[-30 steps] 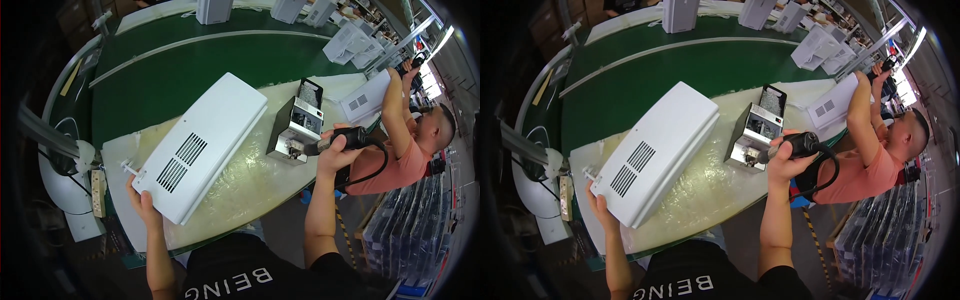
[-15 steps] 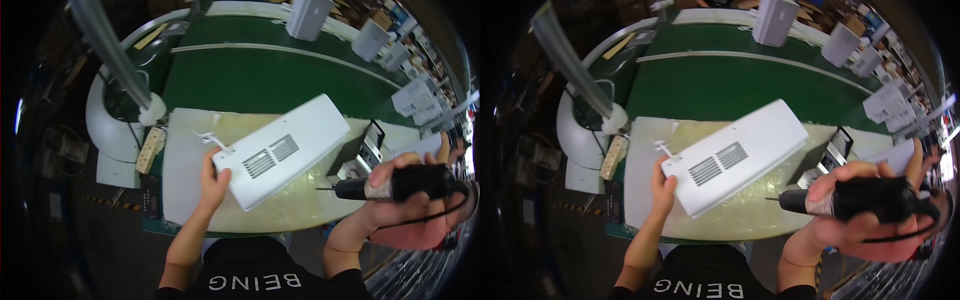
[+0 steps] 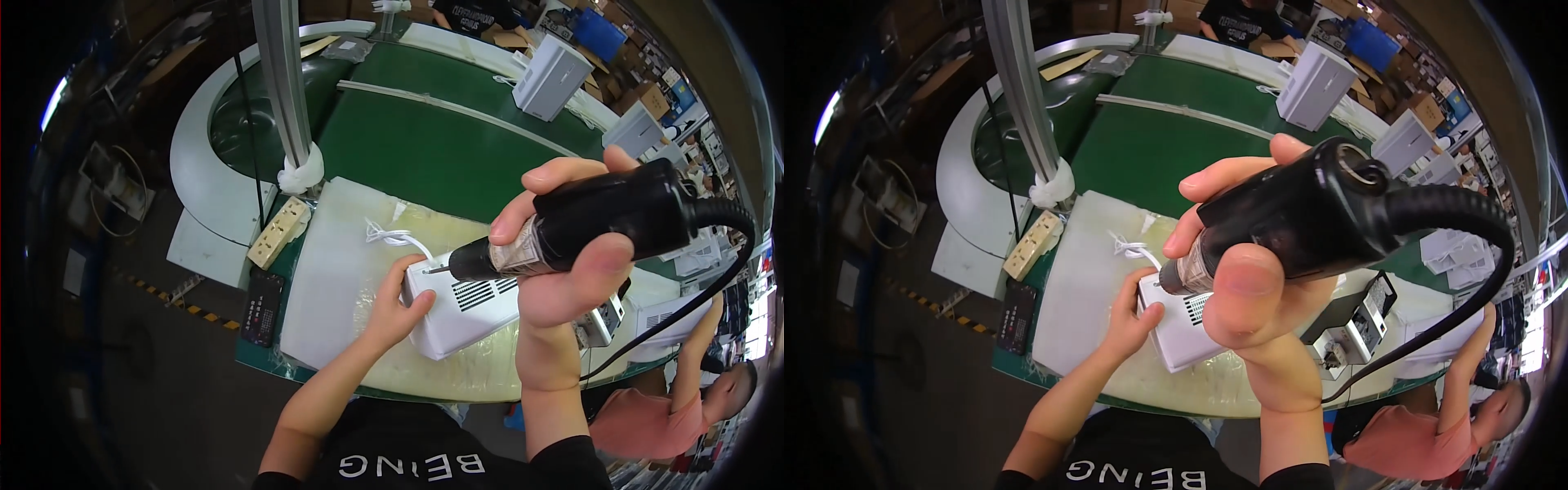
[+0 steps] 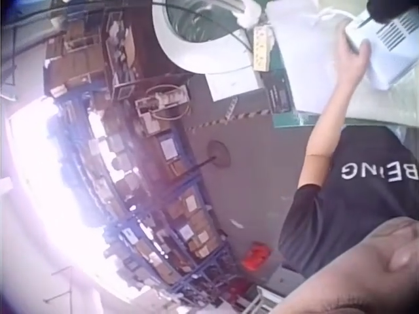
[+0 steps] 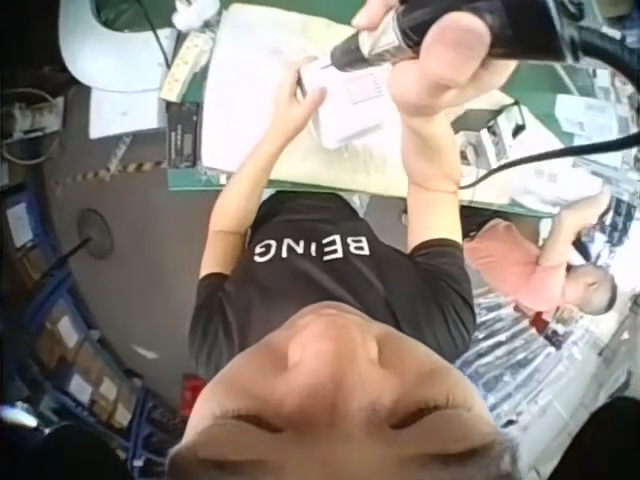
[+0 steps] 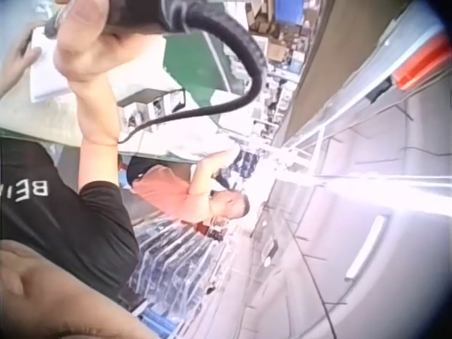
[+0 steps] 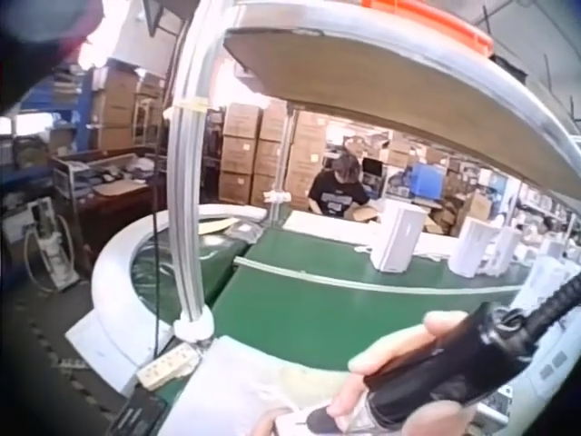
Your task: Assembling the plastic housing of an electronic device using an electric screwdriver on an assembly line.
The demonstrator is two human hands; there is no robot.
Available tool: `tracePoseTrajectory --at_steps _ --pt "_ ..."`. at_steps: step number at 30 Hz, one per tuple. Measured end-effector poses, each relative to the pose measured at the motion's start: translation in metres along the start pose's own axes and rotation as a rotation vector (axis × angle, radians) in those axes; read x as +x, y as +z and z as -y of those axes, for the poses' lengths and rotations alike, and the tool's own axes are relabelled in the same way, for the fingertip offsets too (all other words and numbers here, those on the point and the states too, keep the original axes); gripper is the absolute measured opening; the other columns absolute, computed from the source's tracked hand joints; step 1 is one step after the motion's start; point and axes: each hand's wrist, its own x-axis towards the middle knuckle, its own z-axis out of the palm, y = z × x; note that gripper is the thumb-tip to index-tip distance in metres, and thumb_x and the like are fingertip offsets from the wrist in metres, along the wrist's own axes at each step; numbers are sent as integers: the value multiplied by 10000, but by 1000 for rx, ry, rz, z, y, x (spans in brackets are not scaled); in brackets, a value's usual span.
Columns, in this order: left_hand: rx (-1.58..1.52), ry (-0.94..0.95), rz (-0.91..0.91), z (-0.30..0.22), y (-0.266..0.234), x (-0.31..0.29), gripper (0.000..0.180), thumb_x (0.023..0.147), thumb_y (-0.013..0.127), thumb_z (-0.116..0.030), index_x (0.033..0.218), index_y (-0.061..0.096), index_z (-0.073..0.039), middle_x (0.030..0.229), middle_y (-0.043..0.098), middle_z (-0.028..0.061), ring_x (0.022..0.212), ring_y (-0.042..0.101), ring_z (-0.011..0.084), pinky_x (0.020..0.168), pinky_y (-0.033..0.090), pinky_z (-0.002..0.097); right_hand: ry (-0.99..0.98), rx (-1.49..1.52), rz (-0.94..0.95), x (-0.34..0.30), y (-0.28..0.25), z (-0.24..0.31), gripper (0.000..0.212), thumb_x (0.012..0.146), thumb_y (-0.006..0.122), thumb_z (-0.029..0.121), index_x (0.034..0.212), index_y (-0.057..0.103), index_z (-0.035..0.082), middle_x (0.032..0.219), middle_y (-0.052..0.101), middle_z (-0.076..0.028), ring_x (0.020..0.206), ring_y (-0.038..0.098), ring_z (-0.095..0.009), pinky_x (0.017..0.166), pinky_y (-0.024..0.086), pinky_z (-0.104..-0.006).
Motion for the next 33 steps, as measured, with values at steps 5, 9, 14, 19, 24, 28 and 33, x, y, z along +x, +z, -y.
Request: tracePoseTrajectory --at_steps 5,9,14,19,24,28,33 --pt "-65 13 -7 6 2 0 511 809 646 -176 1260 439 -53 1161 514 106 1090 500 208 957 386 347 33 -46 24 -4 7 -18 746 874 547 550 1288 328 -31 882 587 -183 517 570 -188 466 483 -265" --pt "-91 52 -26 7 8 1 535 815 645 -184 1271 412 -32 1158 509 115 1088 495 202 956 384 343 85 -101 53 -9 15 -21 860 818 557 640 1295 291 -24 860 587 -145 521 568 -168 478 482 -260" --pt "-17 80 -42 2 7 2 540 819 644 -176 1278 402 -24 1162 506 114 1092 488 195 959 379 336 161 -111 116 -9 19 -22 922 790 556 677 1318 261 -18 850 586 -121 524 568 -161 485 480 -260" --pt "-128 46 -14 2 5 1 539 818 642 -163 1280 401 -23 1158 508 110 1090 486 186 959 377 331 140 -95 89 -9 21 -30 923 803 549 667 1331 258 -33 845 587 -125 526 566 -164 488 476 -256" --pt "-149 37 -8 -1 6 1 539 817 642 -163 1279 402 -24 1149 513 107 1093 482 182 962 374 333 84 -48 61 -7 20 -38 878 831 560 620 1333 276 -43 845 598 -151 512 557 -159 473 462 -251" --pt "-101 36 24 1 1 0 554 805 649 -156 1285 404 -28 1162 510 102 1103 477 194 973 363 334 23 -26 94 -1 14 -34 730 892 543 522 1313 324 -32 883 614 -192 521 572 -170 469 469 -255" --pt "51 1 182 8 -27 1 701 724 745 -191 1312 405 -14 1240 509 121 1193 469 250 1026 347 356 -151 200 -48 5 -43 15 686 911 490 526 1324 334 2 951 566 -213 513 552 -214 460 480 -300"
